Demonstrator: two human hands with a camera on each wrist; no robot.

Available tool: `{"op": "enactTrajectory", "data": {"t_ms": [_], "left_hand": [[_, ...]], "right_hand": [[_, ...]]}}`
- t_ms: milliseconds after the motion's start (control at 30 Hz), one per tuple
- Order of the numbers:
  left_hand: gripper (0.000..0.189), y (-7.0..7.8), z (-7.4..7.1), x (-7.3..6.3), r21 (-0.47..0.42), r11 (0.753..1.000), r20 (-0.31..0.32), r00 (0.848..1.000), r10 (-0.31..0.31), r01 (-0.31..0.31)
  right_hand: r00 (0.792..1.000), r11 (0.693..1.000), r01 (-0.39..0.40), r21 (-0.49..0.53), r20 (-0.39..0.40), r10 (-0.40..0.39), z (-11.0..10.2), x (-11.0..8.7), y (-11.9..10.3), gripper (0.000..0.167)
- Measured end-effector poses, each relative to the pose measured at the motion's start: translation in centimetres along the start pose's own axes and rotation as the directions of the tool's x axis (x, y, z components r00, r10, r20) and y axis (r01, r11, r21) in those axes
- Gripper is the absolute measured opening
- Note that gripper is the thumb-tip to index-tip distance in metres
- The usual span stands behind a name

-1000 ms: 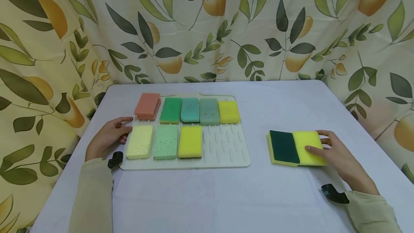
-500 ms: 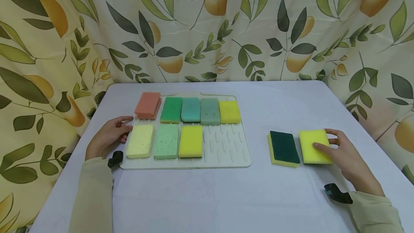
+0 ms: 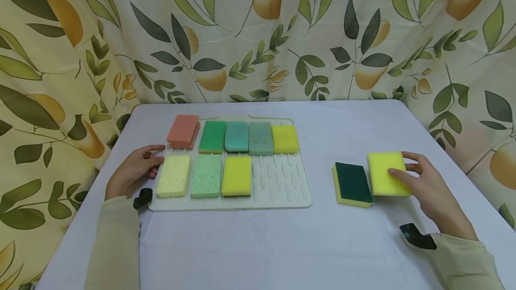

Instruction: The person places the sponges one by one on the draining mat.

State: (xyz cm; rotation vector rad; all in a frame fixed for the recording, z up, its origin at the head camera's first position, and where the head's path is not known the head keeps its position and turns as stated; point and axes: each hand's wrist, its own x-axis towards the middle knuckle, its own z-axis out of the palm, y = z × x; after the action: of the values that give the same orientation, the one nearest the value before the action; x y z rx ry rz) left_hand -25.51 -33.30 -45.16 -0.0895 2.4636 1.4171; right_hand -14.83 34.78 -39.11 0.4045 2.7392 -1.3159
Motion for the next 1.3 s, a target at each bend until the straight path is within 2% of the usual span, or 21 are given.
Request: {"op": "enactTrajectory", "data": {"t_ms": [200,667,1300], "left_hand": [[0.060,-0.1,0.0,0.1,-0.008,1.000,-0.005,1.000,-0.005,0.005],[0.061,-0.1,-0.2,0.0,-0.010,1.000,0.000,1.000,-0.009,0.009],[0.061,0.4,-0.1,-0.2,0.008,1.000,0.003,1.000,-0.017,0.017]], "right_hand": [[1.000,1.000,0.017,0.008,0.017,-0.017,0.6,-0.1,-1.3,0.081],[0.994,0.997,0.061,0.052,0.083,-0.065,2.6,0.8,-3.8,0.081],[0.984,0.993,0.067,0.096,0.158,-0.082,5.2,0.7,-5.7,0.075]]}}
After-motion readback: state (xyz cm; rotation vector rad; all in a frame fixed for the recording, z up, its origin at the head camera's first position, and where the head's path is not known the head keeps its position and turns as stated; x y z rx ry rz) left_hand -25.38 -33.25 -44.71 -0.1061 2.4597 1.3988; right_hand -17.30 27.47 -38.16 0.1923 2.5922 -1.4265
